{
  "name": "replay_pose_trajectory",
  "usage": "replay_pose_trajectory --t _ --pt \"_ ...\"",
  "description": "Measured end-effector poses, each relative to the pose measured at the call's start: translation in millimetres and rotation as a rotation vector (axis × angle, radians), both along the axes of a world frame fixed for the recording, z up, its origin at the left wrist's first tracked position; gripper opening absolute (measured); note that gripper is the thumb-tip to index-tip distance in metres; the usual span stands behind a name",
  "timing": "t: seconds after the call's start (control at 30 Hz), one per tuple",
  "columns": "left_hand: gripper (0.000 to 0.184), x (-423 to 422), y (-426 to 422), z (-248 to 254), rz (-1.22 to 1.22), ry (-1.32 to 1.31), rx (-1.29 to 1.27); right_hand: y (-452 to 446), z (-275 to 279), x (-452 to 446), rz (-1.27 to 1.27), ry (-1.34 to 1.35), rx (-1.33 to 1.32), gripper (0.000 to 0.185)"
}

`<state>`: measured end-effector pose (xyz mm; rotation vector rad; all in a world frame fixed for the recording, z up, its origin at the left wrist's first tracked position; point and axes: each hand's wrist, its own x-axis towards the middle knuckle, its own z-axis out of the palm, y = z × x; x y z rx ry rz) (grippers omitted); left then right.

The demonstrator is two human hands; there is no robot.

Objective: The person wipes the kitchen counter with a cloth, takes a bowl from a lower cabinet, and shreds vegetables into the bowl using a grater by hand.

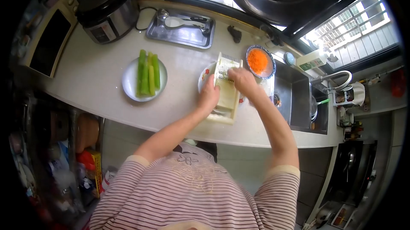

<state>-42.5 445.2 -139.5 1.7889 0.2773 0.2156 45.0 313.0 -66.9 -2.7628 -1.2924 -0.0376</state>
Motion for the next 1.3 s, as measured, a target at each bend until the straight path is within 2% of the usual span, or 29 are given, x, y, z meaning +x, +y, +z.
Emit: replay_pose_trajectory --t 0.07,0.2,0.33,0.4,0.43,0.7,0.8,0.83,0.93,1.07,1.17,1.2,1.27,1.3 --pt "0.040 3.4 -2.0 -3.6 0.023 -0.038 0.013 -1.6 2.5 -26.7 0.130 -0.005 0.047 0.016" --pt "0.041 -0.4 -1.2 2.4 0.000 0.010 0.000 4.1 5.6 -9.5 0.020 0.005 0.098 0.009" --pt "0.041 -0.1 -0.4 4.3 0.003 0.025 -0.003 6.9 6.2 -2.7 -0.047 0.024 0.019 0.009" --pt "0.040 -0.3 0.5 3.1 -0.014 -0.023 -0.001 -2.1 2.3 -22.6 0.043 0.009 0.105 0.011" --pt "0.040 0.2 0.4 2.1 -0.019 -0.045 -0.002 0.0 12.1 -33.8 0.119 0.048 0.038 0.013" --pt "0.041 -1.3 -0.5 6.7 0.011 0.003 0.016 12.7 8.6 -5.1 -0.118 -0.023 -0.033 0.009" --pt "0.043 0.2 0.6 4.9 -0.014 -0.010 -0.010 1.1 6.0 -32.5 0.047 0.012 -0.060 0.014" --pt "0.043 -0.3 0.1 4.8 -0.031 -0.009 -0.026 1.4 10.0 -39.2 0.028 0.067 -0.131 0.014" --pt "0.043 -1.8 -3.7 5.0 0.029 0.005 -0.035 5.6 5.7 -20.8 -0.018 0.006 -0.070 0.012" --pt "0.043 -0.3 -2.2 6.0 0.017 -0.002 -0.026 14.6 12.0 -0.1 -0.124 0.020 -0.151 0.009" --pt "0.044 0.1 2.4 12.8 -0.015 0.011 -0.044 -3.8 -1.4 -13.1 0.009 0.021 -0.056 0.009" --pt "0.044 -0.6 3.9 12.8 -0.029 0.014 -0.022 -1.7 2.3 -22.8 0.125 0.010 -0.046 0.008" --pt "0.044 -1.6 3.0 10.5 -0.046 0.044 -0.023 3.1 12.8 -24.0 0.053 0.100 -0.150 0.008" --pt "0.045 -1.1 2.7 12.6 -0.044 0.067 -0.046 3.3 11.5 -15.9 0.041 0.074 -0.108 0.007"
